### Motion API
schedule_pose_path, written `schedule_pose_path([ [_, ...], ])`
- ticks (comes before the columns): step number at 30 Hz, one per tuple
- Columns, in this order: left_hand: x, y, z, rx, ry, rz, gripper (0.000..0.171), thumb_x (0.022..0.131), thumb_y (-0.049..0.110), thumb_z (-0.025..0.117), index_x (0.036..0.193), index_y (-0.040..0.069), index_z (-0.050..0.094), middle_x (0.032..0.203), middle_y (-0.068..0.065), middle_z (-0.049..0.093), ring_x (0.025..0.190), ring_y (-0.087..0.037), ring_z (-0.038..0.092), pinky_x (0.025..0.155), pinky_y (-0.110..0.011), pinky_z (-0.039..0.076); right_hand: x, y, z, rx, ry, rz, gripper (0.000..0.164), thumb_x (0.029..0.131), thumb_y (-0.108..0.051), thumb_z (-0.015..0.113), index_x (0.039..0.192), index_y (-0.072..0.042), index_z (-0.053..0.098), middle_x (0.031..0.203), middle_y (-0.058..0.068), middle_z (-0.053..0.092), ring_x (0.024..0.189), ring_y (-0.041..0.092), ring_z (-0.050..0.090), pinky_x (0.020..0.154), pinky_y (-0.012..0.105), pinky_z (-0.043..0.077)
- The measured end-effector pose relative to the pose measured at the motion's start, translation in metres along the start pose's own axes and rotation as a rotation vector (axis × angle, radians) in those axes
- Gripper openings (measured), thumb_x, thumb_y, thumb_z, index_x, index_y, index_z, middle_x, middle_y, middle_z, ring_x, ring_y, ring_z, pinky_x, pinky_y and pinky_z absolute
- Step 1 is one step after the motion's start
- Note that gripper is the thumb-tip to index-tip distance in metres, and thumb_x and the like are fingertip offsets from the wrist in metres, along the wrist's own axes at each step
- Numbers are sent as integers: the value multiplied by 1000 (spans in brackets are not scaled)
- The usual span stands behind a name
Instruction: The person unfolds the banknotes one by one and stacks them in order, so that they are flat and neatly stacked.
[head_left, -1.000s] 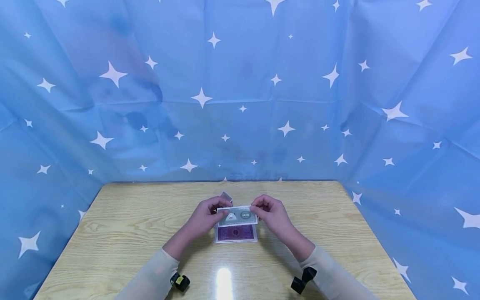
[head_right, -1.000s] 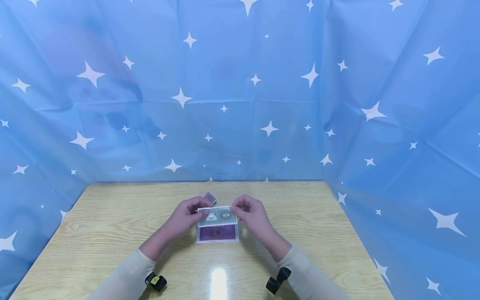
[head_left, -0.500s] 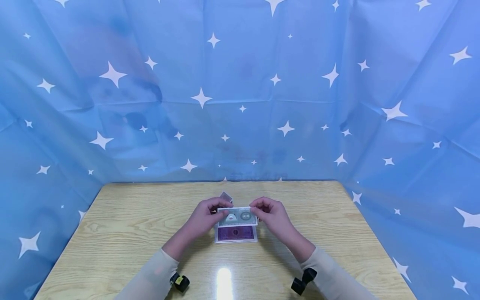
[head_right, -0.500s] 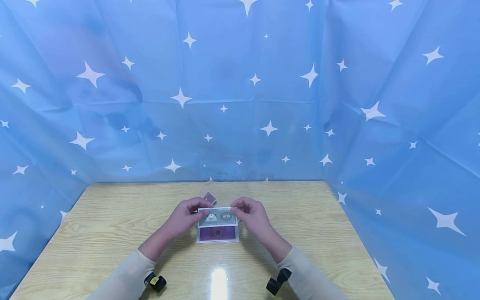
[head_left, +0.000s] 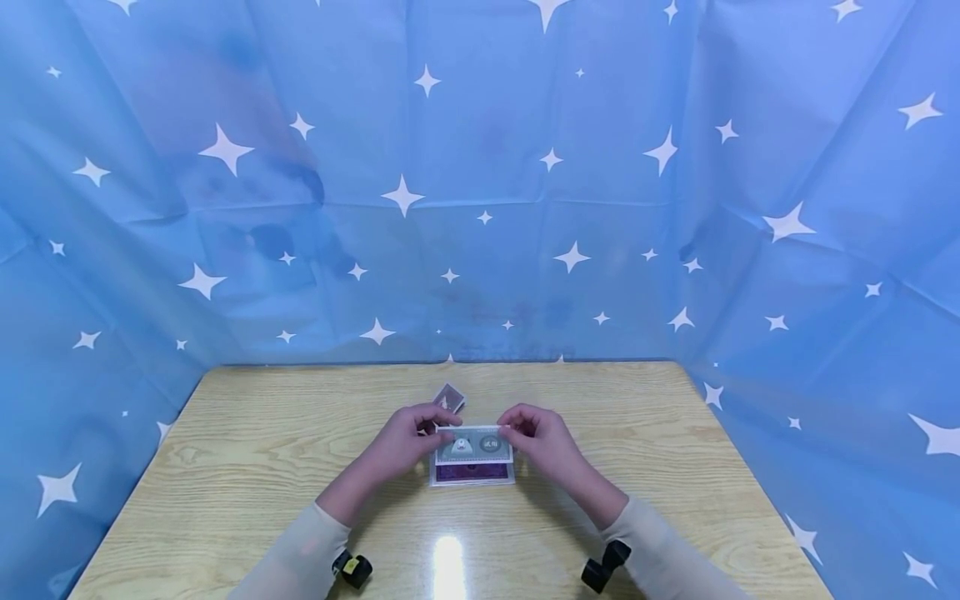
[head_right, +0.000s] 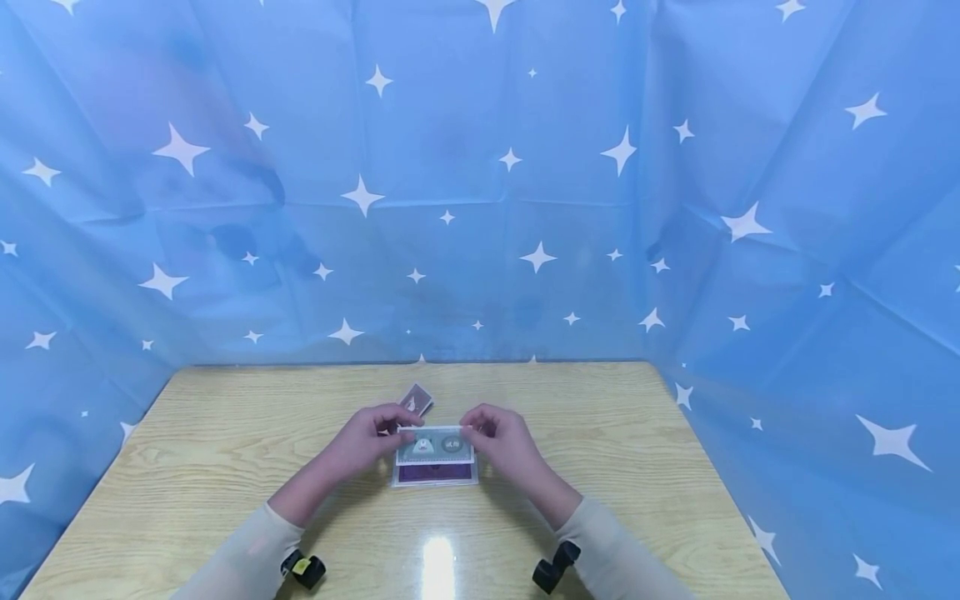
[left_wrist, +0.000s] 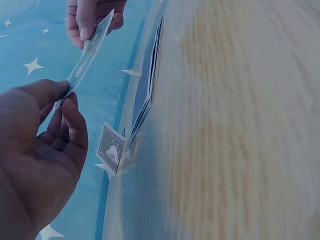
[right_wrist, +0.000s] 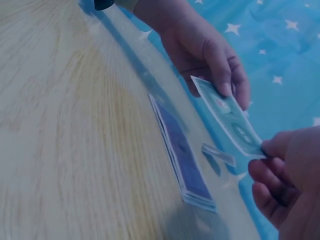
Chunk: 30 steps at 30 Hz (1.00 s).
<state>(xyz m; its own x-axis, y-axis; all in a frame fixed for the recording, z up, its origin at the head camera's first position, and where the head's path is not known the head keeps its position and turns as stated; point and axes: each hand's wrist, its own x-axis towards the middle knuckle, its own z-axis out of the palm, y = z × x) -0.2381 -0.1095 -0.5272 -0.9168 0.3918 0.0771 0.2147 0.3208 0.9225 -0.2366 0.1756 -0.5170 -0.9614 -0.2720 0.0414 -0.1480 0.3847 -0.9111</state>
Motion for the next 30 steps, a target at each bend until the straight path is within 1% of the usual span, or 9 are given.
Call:
schedule_pose_path([
  [5,0,-3,0,33,-22,-1,23,101,9,79,124,12,82,100,0,72,88,-21,62,72,-29,55,0,3,2,-33,3,7,4,103,-10,79,107,-9,80,88,4,70,75,17,56,65,24,46],
  [9,1,-6,0,72,-46,6,23,101,7,78,123,14,81,101,1,72,89,-19,64,74,-30,56,0,7,4,-69,8,2,5,102,-7,80,104,-12,80,86,1,69,75,16,56,65,24,46],
  [14,3,-11,0,136,-69,38,22,101,5,77,121,14,82,104,4,73,91,-16,65,78,-31,57,1,14,5,-124,-11,-42,9,102,-6,79,102,-15,80,83,-2,68,73,15,58,64,25,48],
  [19,4,-13,1,164,-80,60,21,101,4,77,119,14,82,107,4,73,92,-15,65,80,-30,57,0,17,7,-167,-12,-84,9,101,-7,80,102,-15,80,81,-5,66,72,14,58,63,25,48],
  [25,4,-14,1,179,-89,51,20,101,4,77,119,13,82,105,4,73,89,-14,64,77,-30,56,-1,18,8,-190,-20,-86,11,102,-7,80,102,-17,80,82,-5,66,73,15,58,65,26,48],
  [30,5,-16,2,217,-109,42,19,101,5,77,118,14,82,102,6,72,88,-13,63,77,-30,55,-1,18,10,-219,-39,-81,8,102,-8,80,103,-16,80,84,-6,66,75,13,59,65,26,50],
])
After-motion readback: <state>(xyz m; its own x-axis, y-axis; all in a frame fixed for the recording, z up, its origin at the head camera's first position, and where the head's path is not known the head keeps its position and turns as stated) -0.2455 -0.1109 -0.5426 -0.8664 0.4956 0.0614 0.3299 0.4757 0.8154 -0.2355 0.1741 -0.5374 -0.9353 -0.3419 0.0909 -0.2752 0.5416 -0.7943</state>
